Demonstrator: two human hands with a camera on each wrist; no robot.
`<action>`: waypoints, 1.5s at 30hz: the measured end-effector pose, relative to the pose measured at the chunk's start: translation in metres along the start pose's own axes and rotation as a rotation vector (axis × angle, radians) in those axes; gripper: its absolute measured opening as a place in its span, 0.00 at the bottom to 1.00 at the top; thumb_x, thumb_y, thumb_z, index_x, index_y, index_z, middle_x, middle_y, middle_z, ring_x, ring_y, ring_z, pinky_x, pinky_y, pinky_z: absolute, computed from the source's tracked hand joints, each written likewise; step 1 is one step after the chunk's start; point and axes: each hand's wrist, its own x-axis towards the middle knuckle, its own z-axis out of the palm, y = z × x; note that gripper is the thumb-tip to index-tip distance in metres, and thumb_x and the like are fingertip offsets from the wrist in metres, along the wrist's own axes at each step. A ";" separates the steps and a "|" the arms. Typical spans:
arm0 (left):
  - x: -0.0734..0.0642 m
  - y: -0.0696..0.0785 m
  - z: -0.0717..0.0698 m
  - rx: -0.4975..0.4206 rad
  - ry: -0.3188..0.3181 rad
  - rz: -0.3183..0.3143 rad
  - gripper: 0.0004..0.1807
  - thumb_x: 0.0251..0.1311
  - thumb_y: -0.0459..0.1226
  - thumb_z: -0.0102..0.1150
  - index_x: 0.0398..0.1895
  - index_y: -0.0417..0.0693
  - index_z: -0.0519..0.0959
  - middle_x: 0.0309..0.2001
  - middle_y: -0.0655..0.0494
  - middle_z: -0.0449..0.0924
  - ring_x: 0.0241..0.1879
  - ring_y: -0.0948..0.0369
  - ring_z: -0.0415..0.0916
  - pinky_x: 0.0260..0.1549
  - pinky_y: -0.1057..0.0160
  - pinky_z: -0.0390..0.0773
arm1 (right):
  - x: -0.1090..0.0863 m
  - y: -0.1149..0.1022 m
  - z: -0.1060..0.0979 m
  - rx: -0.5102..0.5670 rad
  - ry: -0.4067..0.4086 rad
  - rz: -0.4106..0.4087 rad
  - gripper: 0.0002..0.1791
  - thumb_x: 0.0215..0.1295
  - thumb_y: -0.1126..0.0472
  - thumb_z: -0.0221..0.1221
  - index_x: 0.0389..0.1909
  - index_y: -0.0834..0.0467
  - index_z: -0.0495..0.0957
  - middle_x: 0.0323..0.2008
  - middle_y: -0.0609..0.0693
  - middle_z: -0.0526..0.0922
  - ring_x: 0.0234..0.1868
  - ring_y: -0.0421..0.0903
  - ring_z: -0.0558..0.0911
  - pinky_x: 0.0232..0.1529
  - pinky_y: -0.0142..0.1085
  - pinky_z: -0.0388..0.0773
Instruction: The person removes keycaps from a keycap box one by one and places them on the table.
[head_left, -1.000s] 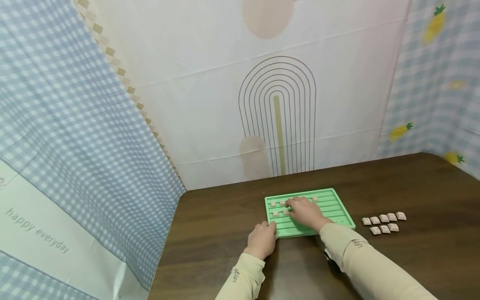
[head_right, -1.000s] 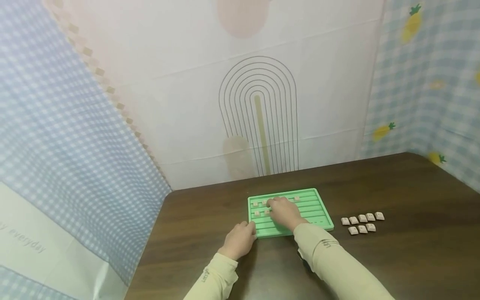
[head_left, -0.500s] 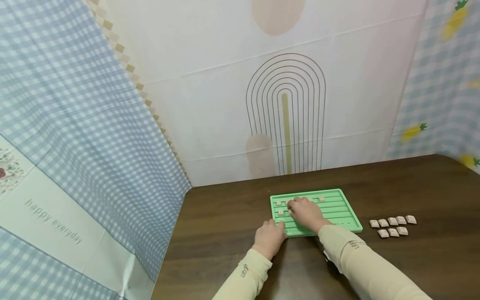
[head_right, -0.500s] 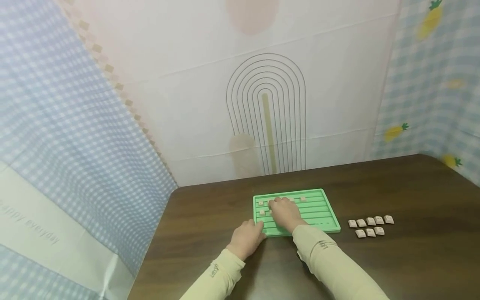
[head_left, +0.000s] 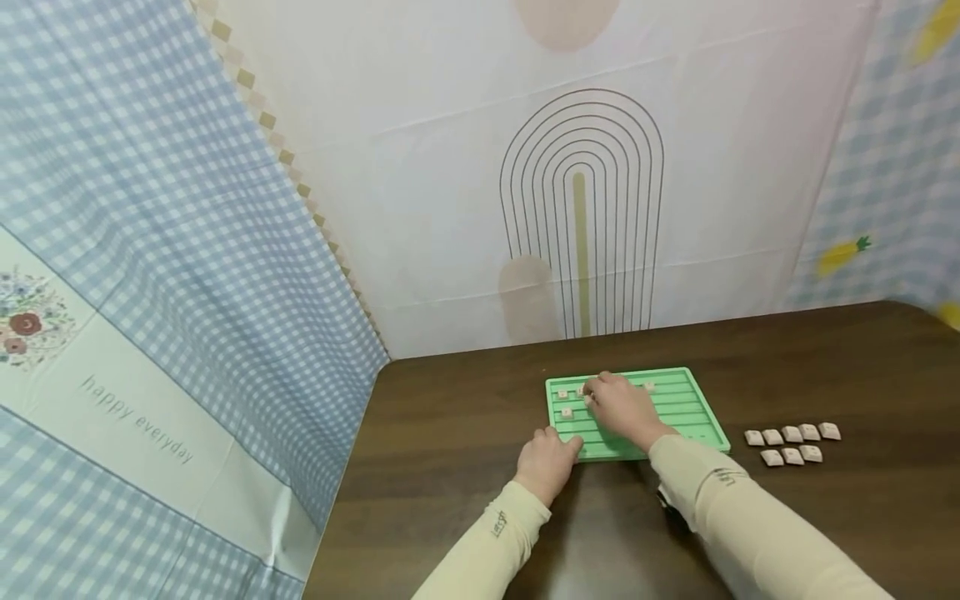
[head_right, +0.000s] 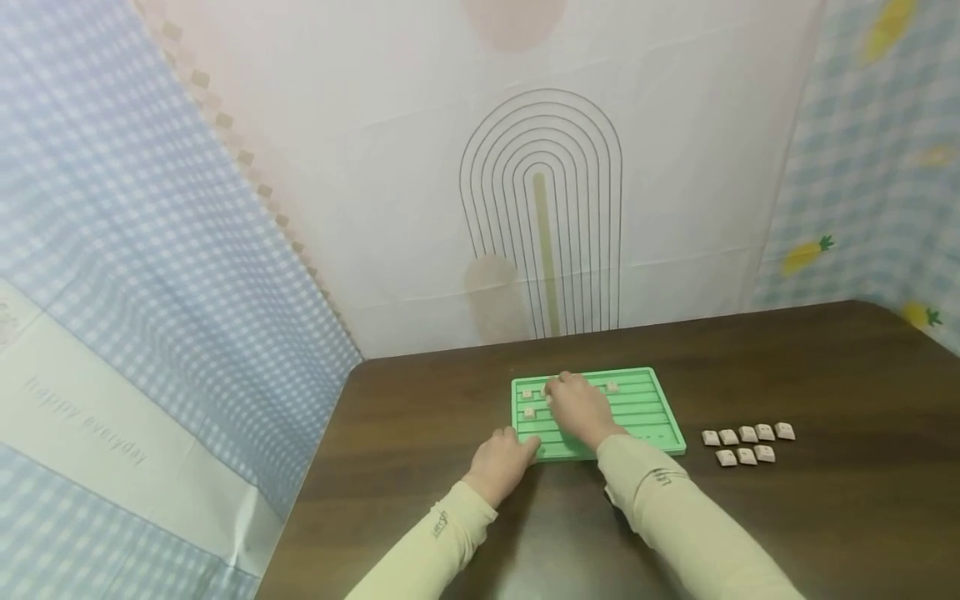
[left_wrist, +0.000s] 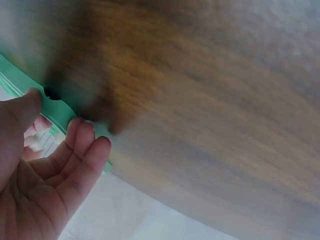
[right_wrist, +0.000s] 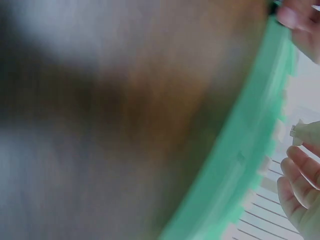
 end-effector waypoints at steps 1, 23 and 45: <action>0.002 0.001 0.000 -0.003 0.002 0.008 0.08 0.57 0.51 0.54 0.32 0.61 0.72 0.22 0.55 0.72 0.20 0.62 0.69 0.12 0.68 0.71 | -0.001 0.004 -0.006 0.006 0.006 0.001 0.08 0.61 0.61 0.58 0.39 0.59 0.79 0.37 0.54 0.80 0.38 0.51 0.79 0.32 0.43 0.77; 0.006 0.005 -0.009 -0.122 -0.129 -0.021 0.02 0.62 0.36 0.51 0.34 0.54 0.71 0.26 0.49 0.73 0.26 0.58 0.72 0.16 0.66 0.74 | -0.122 0.160 -0.110 -0.019 -0.078 0.142 0.11 0.62 0.56 0.57 0.41 0.58 0.78 0.36 0.52 0.80 0.33 0.45 0.77 0.27 0.41 0.72; 0.005 0.002 -0.006 -0.183 -0.128 -0.017 0.03 0.62 0.42 0.52 0.36 0.55 0.70 0.27 0.48 0.71 0.25 0.57 0.69 0.15 0.65 0.73 | -0.162 0.195 -0.082 -0.096 -0.107 0.197 0.07 0.54 0.64 0.62 0.35 0.58 0.78 0.32 0.53 0.80 0.29 0.47 0.78 0.24 0.41 0.72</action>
